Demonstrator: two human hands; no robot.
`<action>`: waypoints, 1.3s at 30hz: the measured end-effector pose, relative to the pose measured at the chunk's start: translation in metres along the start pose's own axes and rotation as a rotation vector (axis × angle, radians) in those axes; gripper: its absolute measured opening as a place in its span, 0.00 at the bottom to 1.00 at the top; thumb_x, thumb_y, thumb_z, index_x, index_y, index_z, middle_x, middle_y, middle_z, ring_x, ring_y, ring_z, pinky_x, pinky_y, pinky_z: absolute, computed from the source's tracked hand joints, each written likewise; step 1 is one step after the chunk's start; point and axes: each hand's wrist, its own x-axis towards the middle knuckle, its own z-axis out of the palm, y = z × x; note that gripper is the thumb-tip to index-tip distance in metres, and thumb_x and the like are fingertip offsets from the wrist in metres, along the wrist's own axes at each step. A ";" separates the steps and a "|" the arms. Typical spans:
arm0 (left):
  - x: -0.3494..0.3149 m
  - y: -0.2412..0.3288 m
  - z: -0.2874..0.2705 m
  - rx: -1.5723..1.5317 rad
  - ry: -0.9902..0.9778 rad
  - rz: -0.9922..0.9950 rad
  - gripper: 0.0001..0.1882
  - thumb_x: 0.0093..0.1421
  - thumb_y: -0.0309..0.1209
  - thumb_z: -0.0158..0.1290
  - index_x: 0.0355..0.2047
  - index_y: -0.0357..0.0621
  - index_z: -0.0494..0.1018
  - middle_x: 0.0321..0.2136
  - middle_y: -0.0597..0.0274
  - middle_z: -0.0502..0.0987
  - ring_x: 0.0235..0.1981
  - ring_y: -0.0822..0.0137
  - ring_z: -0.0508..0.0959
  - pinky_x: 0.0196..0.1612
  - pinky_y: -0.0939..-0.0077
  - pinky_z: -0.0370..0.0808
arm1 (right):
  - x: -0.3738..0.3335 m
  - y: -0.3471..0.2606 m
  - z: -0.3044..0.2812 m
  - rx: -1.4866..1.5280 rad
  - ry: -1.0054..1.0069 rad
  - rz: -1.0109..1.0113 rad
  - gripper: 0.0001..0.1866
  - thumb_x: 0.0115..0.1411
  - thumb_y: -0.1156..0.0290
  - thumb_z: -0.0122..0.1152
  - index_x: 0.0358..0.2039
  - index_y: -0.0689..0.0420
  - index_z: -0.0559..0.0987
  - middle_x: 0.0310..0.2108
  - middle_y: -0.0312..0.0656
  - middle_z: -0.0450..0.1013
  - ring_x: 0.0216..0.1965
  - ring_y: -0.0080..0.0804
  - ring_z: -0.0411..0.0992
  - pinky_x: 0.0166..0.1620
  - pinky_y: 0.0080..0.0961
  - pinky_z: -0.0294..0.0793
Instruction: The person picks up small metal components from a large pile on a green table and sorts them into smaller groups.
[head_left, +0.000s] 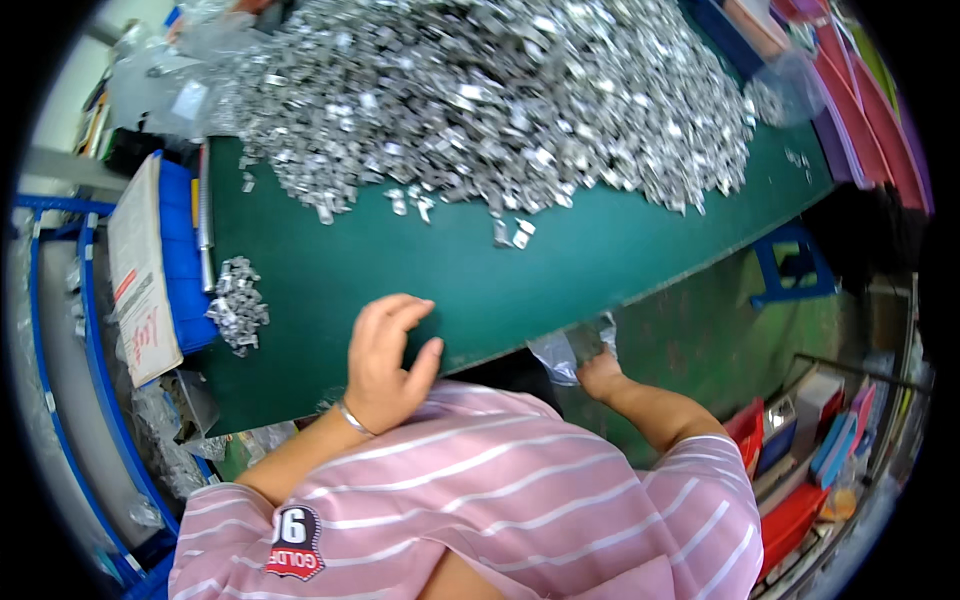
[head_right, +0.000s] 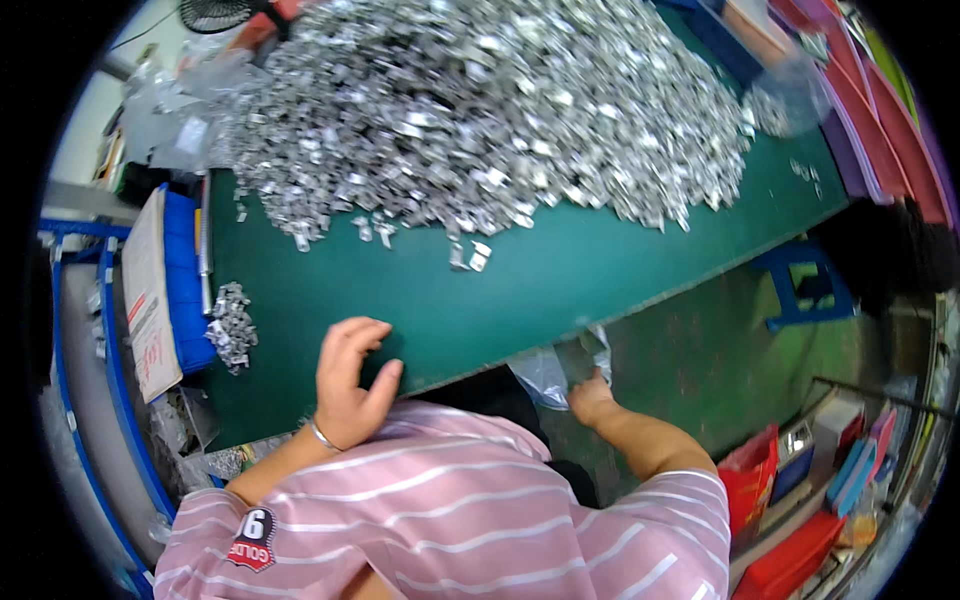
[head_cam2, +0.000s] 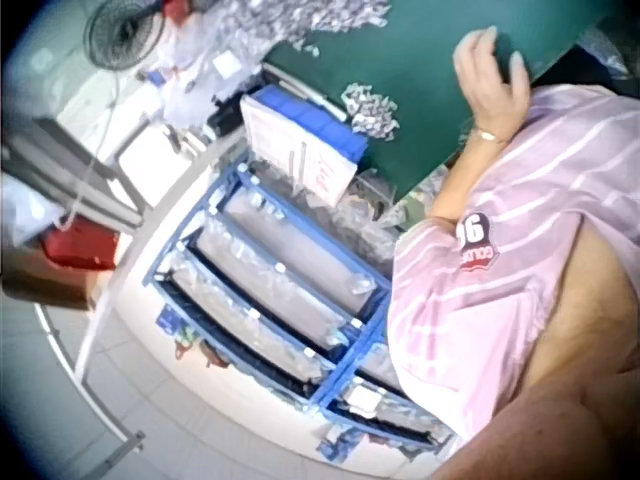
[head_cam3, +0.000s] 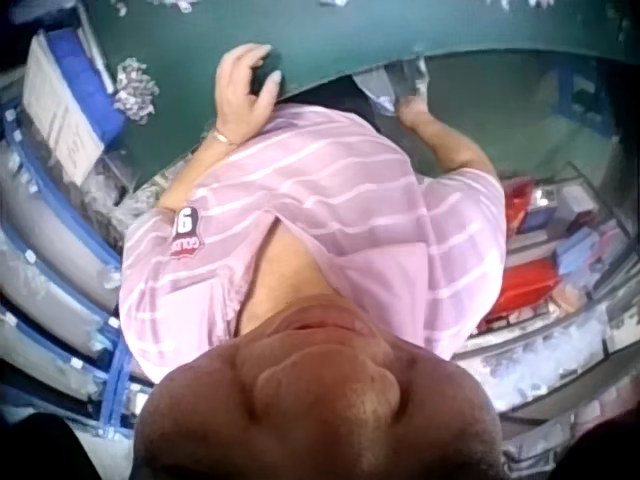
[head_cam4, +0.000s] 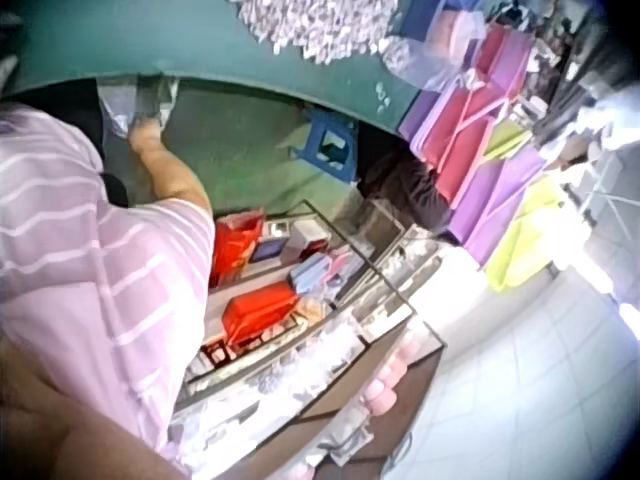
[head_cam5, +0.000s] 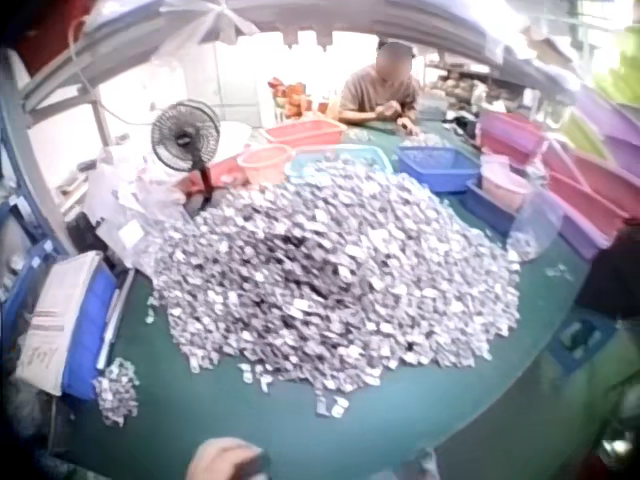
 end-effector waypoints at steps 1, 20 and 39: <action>0.000 -0.002 -0.001 0.021 -0.016 0.011 0.20 0.51 0.20 0.58 0.46 0.35 0.71 0.43 0.48 0.72 0.39 0.56 0.73 0.42 0.68 0.72 | -0.006 -0.013 0.000 -0.001 -0.015 -0.012 0.14 0.60 0.65 0.49 0.38 0.45 0.84 0.42 0.37 0.80 0.47 0.35 0.77 0.59 0.61 0.57; 0.003 0.003 0.002 0.038 -0.052 -0.035 0.19 0.48 0.21 0.59 0.44 0.38 0.73 0.40 0.51 0.74 0.38 0.54 0.73 0.42 0.64 0.70 | 0.083 0.119 -0.035 0.645 0.646 0.603 0.23 0.53 0.57 0.62 0.47 0.54 0.80 0.48 0.48 0.76 0.51 0.50 0.73 0.50 0.42 0.75; 0.005 0.002 0.003 -0.004 -0.052 0.051 0.22 0.48 0.24 0.59 0.46 0.38 0.72 0.42 0.52 0.73 0.36 0.57 0.71 0.43 0.66 0.70 | -0.213 0.200 0.055 0.688 0.307 1.185 0.19 0.52 0.62 0.60 0.42 0.62 0.79 0.44 0.57 0.76 0.48 0.51 0.74 0.51 0.41 0.74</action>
